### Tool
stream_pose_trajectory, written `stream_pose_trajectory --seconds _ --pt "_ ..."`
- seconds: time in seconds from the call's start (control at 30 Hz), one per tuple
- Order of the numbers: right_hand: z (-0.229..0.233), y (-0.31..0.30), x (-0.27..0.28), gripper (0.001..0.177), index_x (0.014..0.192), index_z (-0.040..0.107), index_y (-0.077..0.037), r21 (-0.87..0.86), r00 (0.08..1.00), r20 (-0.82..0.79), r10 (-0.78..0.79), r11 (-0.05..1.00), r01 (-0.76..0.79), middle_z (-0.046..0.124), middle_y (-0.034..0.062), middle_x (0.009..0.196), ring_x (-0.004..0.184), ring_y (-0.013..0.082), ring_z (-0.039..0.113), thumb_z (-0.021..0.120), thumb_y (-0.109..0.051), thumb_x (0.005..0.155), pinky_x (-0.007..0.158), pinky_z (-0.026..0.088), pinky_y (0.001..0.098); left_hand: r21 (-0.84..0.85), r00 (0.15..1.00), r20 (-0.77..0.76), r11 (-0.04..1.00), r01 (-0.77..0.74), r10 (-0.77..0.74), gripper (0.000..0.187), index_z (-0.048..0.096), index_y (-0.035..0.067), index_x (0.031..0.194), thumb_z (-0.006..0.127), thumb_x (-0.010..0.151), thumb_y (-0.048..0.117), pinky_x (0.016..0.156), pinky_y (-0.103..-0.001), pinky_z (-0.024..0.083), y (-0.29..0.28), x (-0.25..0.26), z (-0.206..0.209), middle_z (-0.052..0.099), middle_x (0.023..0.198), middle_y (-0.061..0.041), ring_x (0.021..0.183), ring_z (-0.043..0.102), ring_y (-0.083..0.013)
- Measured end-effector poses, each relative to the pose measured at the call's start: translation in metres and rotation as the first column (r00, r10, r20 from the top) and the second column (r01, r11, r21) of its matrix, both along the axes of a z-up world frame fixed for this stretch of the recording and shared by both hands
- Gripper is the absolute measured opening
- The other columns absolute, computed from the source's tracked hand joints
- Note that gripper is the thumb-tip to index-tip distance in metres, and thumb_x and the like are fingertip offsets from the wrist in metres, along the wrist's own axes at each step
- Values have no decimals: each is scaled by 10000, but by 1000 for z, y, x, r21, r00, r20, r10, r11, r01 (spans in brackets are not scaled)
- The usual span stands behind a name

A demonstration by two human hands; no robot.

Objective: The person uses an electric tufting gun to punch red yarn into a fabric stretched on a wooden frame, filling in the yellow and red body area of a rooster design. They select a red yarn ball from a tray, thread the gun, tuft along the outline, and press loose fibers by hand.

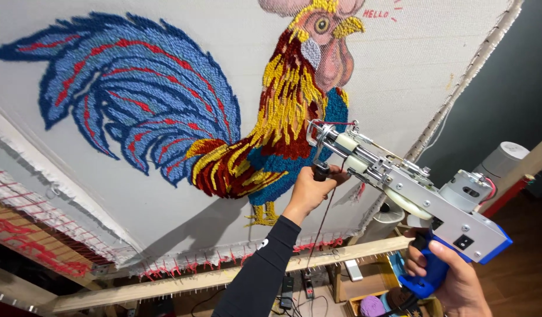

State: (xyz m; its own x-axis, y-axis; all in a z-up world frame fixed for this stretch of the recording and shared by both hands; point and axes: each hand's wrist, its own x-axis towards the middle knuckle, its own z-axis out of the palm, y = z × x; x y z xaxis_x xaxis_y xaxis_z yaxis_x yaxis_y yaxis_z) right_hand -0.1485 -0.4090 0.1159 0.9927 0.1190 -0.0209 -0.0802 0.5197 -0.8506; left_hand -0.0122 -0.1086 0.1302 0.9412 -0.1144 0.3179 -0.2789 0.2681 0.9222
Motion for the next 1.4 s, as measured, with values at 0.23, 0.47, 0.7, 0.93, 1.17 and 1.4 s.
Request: stream_pose_trajectory --seconds 0.23,0.47,0.7,0.93,1.17,1.4 --pt "10 4 0 536 1226 574 147 -111 999 22 -35 993 37 488 111 695 583 194 488 629 -267 891 564 443 362 36 1000 -6 999 -10 10 261 748 -41 1087 636 852 -28 497 -213 427 -2 4 1 778 968 -57 696 616 -65" --pt "22 10 -9 499 1199 589 136 -191 989 22 -144 971 146 512 141 691 561 200 497 622 -257 894 536 450 372 3 995 99 1000 20 -20 142 737 -36 1001 659 897 22 790 -203 565 -13 10 -10 765 940 -3 861 698 -21" --pt "3 6 -8 387 1161 570 18 -170 966 3 -259 952 256 564 171 742 551 221 510 658 -217 866 537 466 403 96 997 73 995 -40 33 162 748 1 958 765 908 153 634 -203 472 -17 -3 -4 691 778 29 694 574 -11" --pt "8 14 -11 449 1151 586 77 -167 971 -14 -239 958 234 536 150 703 559 211 502 666 -257 863 546 455 380 119 999 1 992 -38 38 162 755 6 979 736 899 145 556 -203 426 -13 -4 0 723 798 -3 634 549 -32" --pt "16 23 -14 483 1171 593 98 -184 972 -13 -234 956 227 516 143 688 558 207 493 667 -259 854 545 448 374 -29 996 84 999 37 -34 126 715 -20 957 702 925 101 767 -190 566 -12 12 -21 777 950 -44 880 727 -38" --pt "13 24 -10 447 1156 568 58 -181 966 -12 -259 950 253 539 164 703 548 214 494 682 -228 832 532 446 388 193 996 -37 978 -73 82 228 754 9 965 748 911 230 472 -215 403 -7 -4 2 730 791 -25 595 545 -19"
